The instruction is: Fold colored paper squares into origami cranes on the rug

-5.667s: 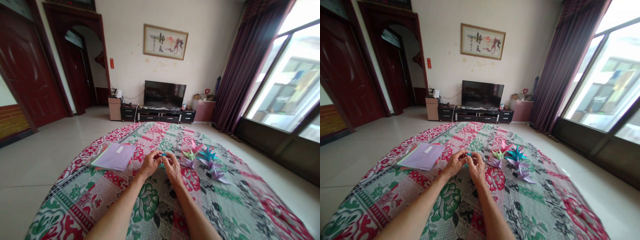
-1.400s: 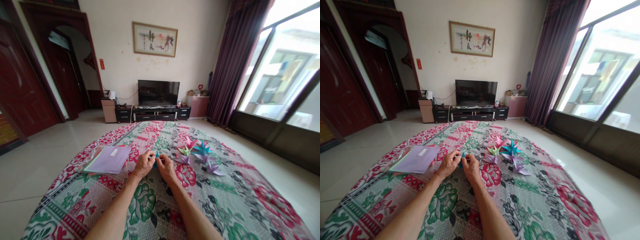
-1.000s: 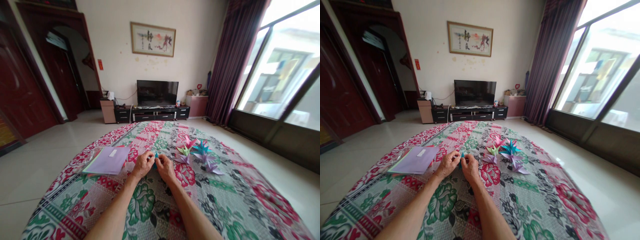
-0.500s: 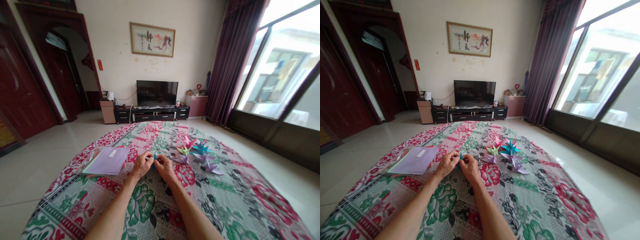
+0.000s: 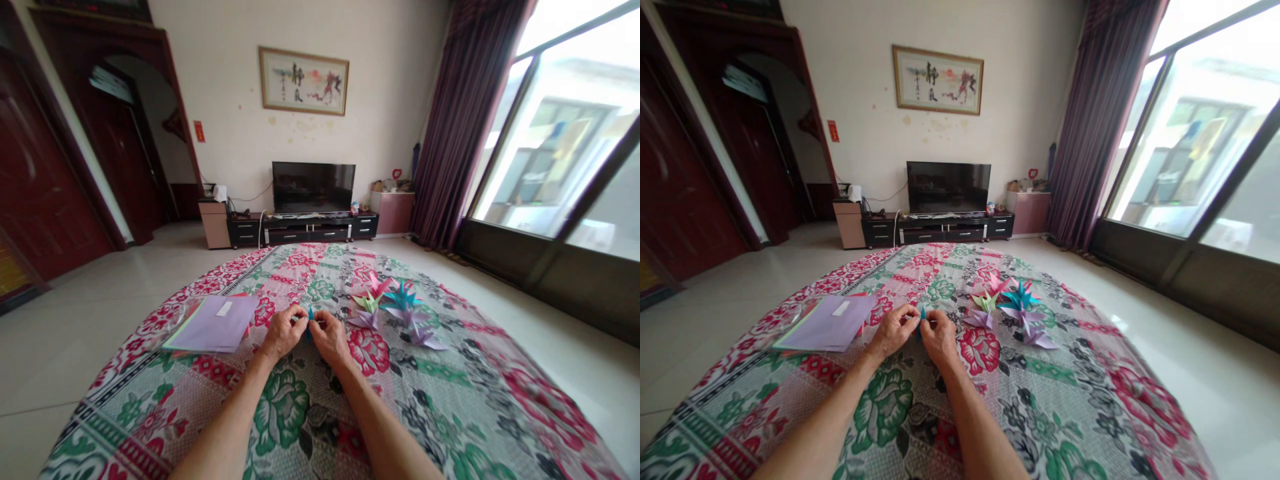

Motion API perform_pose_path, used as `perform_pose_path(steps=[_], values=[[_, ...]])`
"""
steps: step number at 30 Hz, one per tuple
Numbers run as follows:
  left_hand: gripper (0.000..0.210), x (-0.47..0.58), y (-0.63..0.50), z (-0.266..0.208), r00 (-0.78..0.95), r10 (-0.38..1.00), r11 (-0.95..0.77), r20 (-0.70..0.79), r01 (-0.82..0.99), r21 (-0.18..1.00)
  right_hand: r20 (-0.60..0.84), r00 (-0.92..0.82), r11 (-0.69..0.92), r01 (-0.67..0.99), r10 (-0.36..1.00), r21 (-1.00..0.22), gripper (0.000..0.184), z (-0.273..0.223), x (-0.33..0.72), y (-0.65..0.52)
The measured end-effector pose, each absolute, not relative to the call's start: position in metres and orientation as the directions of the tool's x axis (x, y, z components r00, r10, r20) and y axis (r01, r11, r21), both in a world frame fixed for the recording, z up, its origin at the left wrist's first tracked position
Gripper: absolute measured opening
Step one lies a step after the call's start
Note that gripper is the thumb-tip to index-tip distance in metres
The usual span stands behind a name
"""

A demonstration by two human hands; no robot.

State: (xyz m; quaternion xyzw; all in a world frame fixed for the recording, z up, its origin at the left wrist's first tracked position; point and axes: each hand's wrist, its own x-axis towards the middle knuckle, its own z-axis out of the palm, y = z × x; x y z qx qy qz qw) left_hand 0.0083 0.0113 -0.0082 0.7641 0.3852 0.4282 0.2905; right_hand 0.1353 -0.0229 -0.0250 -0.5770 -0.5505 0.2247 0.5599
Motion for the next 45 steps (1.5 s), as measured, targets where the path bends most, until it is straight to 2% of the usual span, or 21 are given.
perform_pose_path(steps=[10, 16, 28, 45], values=[[0.015, 0.0087, 0.0133, -0.0108, 0.336, 0.846, -0.517, 0.414, 0.325, 0.792, 0.406, 0.311, 0.233, 0.467, 0.859, -0.853, 0.019, -0.0228, 0.1340, -0.0251], [0.015, 0.0086, 0.0143, -0.0118, 0.318, 0.858, -0.498, 0.403, 0.327, 0.803, 0.412, 0.251, 0.274, 0.445, 0.876, -0.853, 0.017, -0.0269, 0.1363, -0.0232], [0.015, 0.0083, 0.0131, -0.0096, 0.340, 0.853, -0.498, 0.396, 0.299, 0.814, 0.413, 0.290, 0.250, 0.466, 0.863, -0.849, 0.020, -0.0231, 0.1355, -0.0256], [0.016, 0.0071, 0.0103, -0.0069, 0.337, 0.862, -0.481, 0.379, 0.305, 0.822, 0.510, 0.276, 0.268, 0.601, 0.815, -0.753, 0.020, -0.0326, 0.1351, -0.0207]])
